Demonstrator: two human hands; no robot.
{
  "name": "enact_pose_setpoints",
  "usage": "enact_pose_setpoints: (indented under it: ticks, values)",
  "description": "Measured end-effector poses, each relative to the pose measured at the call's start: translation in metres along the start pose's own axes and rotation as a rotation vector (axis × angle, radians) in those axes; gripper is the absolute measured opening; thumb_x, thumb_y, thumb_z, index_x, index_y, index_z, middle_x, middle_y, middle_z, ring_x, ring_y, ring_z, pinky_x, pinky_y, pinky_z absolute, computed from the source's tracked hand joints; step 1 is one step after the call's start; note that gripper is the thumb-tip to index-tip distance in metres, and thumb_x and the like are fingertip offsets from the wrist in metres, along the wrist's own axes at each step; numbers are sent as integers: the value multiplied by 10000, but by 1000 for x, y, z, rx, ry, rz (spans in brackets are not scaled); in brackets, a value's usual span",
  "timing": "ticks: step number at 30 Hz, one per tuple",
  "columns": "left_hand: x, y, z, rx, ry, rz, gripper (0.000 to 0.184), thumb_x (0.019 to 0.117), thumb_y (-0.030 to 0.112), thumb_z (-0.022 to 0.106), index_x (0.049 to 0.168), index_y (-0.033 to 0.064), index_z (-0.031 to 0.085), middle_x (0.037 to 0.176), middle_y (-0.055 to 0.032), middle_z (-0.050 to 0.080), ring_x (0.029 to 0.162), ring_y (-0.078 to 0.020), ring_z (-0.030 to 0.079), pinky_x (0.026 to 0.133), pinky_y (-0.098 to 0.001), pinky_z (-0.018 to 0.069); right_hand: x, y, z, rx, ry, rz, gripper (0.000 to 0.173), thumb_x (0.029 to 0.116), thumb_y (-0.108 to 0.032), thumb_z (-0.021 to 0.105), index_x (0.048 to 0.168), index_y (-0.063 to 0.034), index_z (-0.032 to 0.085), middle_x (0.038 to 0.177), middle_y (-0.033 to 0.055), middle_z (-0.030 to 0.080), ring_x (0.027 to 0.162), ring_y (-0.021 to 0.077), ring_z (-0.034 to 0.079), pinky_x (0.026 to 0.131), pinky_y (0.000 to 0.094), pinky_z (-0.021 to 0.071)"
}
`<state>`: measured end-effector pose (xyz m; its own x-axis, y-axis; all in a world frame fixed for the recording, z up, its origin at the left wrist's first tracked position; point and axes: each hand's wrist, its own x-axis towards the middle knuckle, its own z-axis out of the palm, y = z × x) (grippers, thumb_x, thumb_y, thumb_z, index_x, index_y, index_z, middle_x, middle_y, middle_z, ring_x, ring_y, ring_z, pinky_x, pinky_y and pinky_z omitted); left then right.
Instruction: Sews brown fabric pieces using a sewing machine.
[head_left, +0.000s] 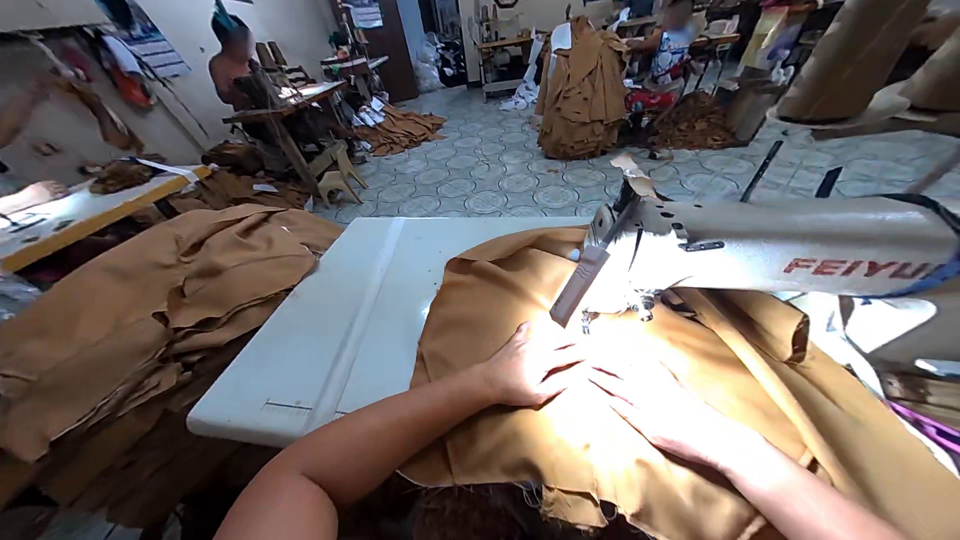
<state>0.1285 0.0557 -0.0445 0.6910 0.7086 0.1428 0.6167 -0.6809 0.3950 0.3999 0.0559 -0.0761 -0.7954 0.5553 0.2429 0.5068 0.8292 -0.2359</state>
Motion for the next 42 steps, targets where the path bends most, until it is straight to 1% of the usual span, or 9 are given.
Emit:
enact_pose_setpoints:
  ticks: [1, 4, 6, 10, 14, 20, 28, 32, 42]
  values:
    - [0, -2, 3, 3, 28, 7, 465, 1059, 382, 424, 1461, 224, 595, 1509, -29, 562, 1448, -260, 453, 1180, -645, 256, 0, -3, -3, 1, -6, 3, 487, 1086, -296, 303, 1441, -168, 611, 1514, 33, 561, 1438, 277, 473, 1157, 614, 320]
    - [0, -6, 9, 7, 79, 49, 447, 1029, 321, 469, 1395, 143, 653, 1444, -51, 622, 1399, -250, 518, 1193, -614, 270, 1, -9, -11, 53, -79, 91, 494, 1087, -307, 300, 1474, -184, 580, 1532, 32, 543, 1458, 268, 444, 1199, 571, 278]
    - [1, -8, 11, 39, 85, 80, 451, 1019, 321, 472, 1391, 146, 657, 1459, -44, 607, 1408, -244, 503, 1191, -611, 270, 1, -8, -11, 64, -69, 98, 482, 1081, -319, 321, 1436, -188, 618, 1495, 31, 575, 1436, 262, 464, 1195, 551, 288]
    - [-1, -8, 12, 69, 107, 114, 456, 1008, 324, 479, 1387, 150, 663, 1458, -50, 611, 1387, -254, 531, 1166, -640, 277, 0, -4, -5, 52, 39, 7, 444, 1050, -297, 394, 1334, -147, 702, 1432, 55, 623, 1391, 290, 507, 1160, 571, 323]
    - [-2, -7, 11, 73, 109, 107, 464, 1014, 336, 460, 1392, 153, 658, 1457, -66, 610, 1382, -271, 542, 1140, -707, 259, 2, -3, -8, 49, 35, 0, 447, 1044, -311, 397, 1328, -159, 708, 1412, 57, 635, 1364, 289, 527, 1143, 569, 333]
    - [-1, -12, 12, 66, 112, 116, 469, 1021, 351, 443, 1402, 171, 650, 1471, -50, 599, 1396, -246, 531, 1136, -733, 245, 4, 0, -10, 53, 58, -19, 430, 1035, -306, 412, 1296, -177, 729, 1374, 38, 659, 1344, 269, 542, 1154, 543, 332]
    - [-2, -1, 13, 66, 79, 42, 495, 1024, 353, 426, 1443, 165, 610, 1520, -73, 551, 1462, -289, 449, 1136, -748, 216, 3, 6, -9, 51, 62, -47, 420, 1042, -321, 414, 1274, -190, 738, 1378, 25, 657, 1333, 252, 545, 1107, 512, 371]
    - [-2, 5, 15, 73, 78, 3, 502, 1027, 351, 414, 1455, 165, 598, 1533, -74, 538, 1483, -292, 421, 1148, -744, 199, 1, 14, -11, 59, 44, -76, 424, 1037, -323, 413, 1287, -192, 729, 1383, 14, 654, 1346, 238, 534, 1140, 490, 354]
    - [3, -4, 14, 85, 67, 25, 513, 1025, 365, 407, 1464, 174, 591, 1526, -48, 550, 1461, -282, 454, 1145, -745, 201, 8, 21, -14, 46, 31, -90, 427, 1032, -331, 423, 1279, -174, 733, 1376, 35, 659, 1335, 242, 549, 1137, 489, 364]
